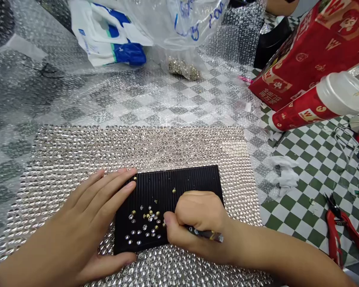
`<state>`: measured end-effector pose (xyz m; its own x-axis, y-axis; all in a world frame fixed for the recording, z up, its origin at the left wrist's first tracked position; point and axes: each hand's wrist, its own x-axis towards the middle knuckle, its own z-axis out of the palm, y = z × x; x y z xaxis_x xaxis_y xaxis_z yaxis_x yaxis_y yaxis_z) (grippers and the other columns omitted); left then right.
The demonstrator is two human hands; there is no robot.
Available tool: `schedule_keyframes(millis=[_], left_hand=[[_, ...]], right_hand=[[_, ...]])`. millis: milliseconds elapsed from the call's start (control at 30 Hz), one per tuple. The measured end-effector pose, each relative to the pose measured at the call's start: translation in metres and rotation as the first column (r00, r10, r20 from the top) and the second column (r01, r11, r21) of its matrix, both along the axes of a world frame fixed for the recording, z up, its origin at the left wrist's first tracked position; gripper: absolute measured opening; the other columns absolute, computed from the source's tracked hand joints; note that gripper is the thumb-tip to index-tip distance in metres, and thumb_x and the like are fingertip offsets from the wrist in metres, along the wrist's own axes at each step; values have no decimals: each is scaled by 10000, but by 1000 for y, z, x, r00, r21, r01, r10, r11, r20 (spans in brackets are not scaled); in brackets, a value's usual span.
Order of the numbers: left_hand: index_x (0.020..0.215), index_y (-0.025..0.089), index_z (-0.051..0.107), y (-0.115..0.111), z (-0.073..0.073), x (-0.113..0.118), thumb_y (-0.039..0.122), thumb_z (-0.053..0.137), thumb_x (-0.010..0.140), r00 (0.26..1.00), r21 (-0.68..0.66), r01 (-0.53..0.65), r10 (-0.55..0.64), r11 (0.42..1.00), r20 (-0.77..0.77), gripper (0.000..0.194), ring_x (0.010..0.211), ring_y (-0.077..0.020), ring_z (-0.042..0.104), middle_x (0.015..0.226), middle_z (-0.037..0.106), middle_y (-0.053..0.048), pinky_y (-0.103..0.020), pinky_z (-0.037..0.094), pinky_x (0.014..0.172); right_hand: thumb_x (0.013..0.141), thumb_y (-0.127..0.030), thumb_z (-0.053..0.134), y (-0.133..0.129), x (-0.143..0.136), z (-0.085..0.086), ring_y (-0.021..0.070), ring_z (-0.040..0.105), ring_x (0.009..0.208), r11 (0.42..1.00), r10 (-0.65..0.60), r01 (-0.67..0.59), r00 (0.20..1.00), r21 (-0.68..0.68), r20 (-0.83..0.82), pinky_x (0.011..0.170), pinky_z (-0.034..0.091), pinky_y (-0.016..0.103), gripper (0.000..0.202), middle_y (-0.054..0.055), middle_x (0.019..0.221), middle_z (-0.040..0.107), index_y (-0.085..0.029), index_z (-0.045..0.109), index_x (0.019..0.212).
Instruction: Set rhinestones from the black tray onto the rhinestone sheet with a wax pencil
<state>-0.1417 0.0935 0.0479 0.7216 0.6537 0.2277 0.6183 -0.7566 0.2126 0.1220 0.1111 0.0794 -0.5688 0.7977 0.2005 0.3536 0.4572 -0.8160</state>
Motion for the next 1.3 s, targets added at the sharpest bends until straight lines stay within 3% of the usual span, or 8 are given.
schedule_keyframes(millis=[367,500,567,667,733,933,1300], left_hand=[[1529,-24,357,-1,-2,0,566,454,1019,1000,-1,-5,5,1000,-7,786,1538,-383,250,1615,321,-258,-498,61,1316],[1565,13,340,-4,-6,-2,575,449,1025,999,-5,-37,38,999,27,787,1552,-362,248,1654,297,-207,-476,64,1327],[1582,23,331,-5,-8,-3,580,452,1027,999,6,-43,42,999,27,796,1565,-343,228,1667,287,-188,-453,49,1331],[1596,31,317,-4,-11,-4,594,437,1033,999,30,-39,38,999,27,805,1585,-323,181,1677,274,-181,-430,29,1333],[1600,41,311,-4,-12,-5,587,440,1030,999,32,-37,36,999,36,800,1587,-321,180,1679,272,-180,-432,35,1332],[1613,41,284,-3,-14,-6,593,491,999,999,32,-13,12,999,39,851,1574,-338,212,1673,275,-194,-451,55,1327],[1603,53,310,-3,-12,-6,545,544,958,998,21,-25,24,999,52,844,1560,-341,245,1671,288,-183,-441,54,1329]], right_hand=[[934,-56,580,-2,2,-3,63,449,476,997,-5,-2,995,-72,-101,447,323,212,398,-69,565,469,-234,334,676],[963,-84,594,9,18,0,76,481,457,972,-230,195,909,-135,-348,438,371,226,392,-70,559,484,-235,385,666],[982,-127,609,25,34,2,83,433,422,930,-359,358,844,-79,-399,415,345,249,411,-74,521,447,-238,405,643],[912,-148,695,53,61,2,100,452,440,785,-568,610,779,111,-264,450,355,285,433,-59,510,476,-239,436,578],[866,-142,715,69,74,-2,103,457,456,732,-635,661,750,168,-186,474,357,294,432,-52,508,494,-236,440,546],[856,-196,683,81,85,-14,94,422,468,737,-659,648,752,192,-14,486,327,296,446,-49,491,474,-234,385,525],[852,-245,702,82,84,-18,94,379,474,735,-666,655,746,174,8,480,302,290,475,-50,485,438,-231,372,510]])
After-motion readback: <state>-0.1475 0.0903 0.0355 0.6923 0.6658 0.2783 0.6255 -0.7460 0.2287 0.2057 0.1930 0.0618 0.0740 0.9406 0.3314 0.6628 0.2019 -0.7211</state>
